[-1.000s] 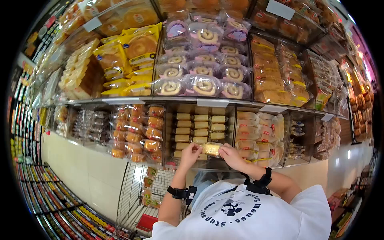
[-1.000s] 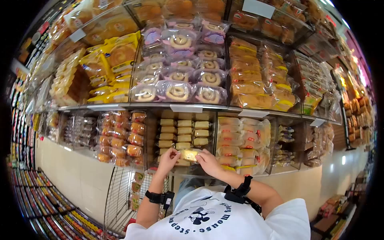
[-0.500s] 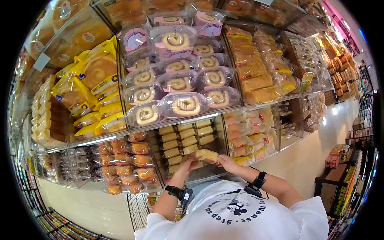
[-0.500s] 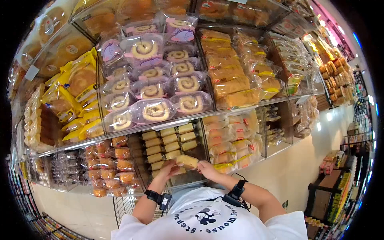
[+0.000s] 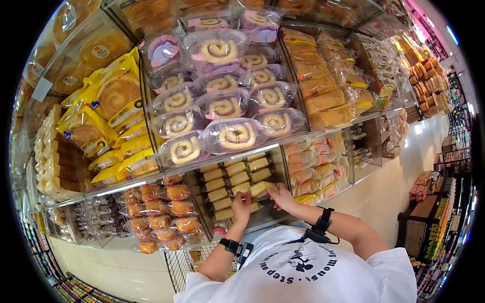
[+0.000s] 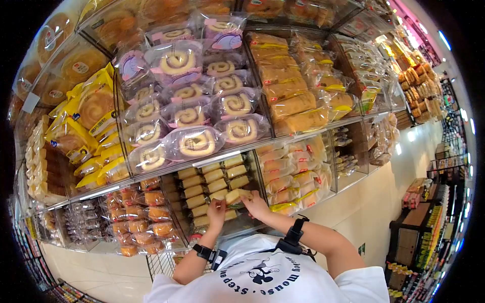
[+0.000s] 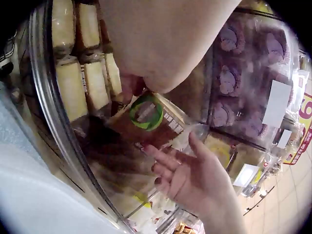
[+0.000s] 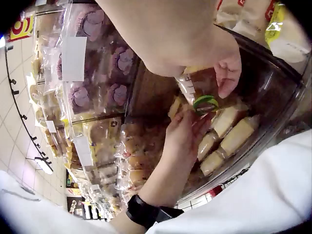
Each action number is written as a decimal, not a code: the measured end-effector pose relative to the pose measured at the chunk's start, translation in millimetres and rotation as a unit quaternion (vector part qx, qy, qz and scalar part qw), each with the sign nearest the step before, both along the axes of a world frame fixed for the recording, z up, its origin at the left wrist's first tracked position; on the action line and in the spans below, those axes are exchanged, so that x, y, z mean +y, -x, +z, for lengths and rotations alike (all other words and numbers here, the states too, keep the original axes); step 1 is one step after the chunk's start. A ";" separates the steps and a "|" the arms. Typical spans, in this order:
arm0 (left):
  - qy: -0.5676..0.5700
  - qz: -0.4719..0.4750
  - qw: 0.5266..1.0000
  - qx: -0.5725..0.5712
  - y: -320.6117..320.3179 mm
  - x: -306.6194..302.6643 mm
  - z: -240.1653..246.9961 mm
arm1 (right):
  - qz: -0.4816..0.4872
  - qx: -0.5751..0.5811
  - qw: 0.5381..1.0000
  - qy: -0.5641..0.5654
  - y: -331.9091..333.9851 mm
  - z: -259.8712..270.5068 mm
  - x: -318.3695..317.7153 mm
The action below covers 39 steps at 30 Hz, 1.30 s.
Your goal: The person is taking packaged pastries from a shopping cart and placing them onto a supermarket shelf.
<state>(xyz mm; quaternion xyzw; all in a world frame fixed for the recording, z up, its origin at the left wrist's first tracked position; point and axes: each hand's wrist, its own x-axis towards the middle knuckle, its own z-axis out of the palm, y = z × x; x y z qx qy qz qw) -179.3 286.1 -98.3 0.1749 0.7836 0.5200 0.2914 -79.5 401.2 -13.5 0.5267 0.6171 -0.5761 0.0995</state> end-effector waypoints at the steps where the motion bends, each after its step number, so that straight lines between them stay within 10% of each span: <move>1: -0.007 -0.001 1.000 0.001 0.3 -0.8 0.7 | -0.004 -0.005 1.000 0.004 5.3 3.3 -0.3; 13: 0.054 -0.087 0.993 0.063 0.2 20.6 33.0 | -0.192 -0.088 0.971 0.112 19.8 -20.3 -0.8; 28: -0.052 0.021 0.891 -0.451 51.5 5.4 29.7 | -0.181 0.107 0.949 0.234 10.2 -2.2 1.8; 30: -0.044 -0.008 0.830 -0.556 47.8 -2.1 23.2 | -0.108 0.160 0.963 0.190 13.2 -0.4 1.1; 39: -0.011 -0.132 0.837 -0.531 14.1 11.4 39.6 | 0.185 0.127 0.940 -0.257 15.3 17.9 26.2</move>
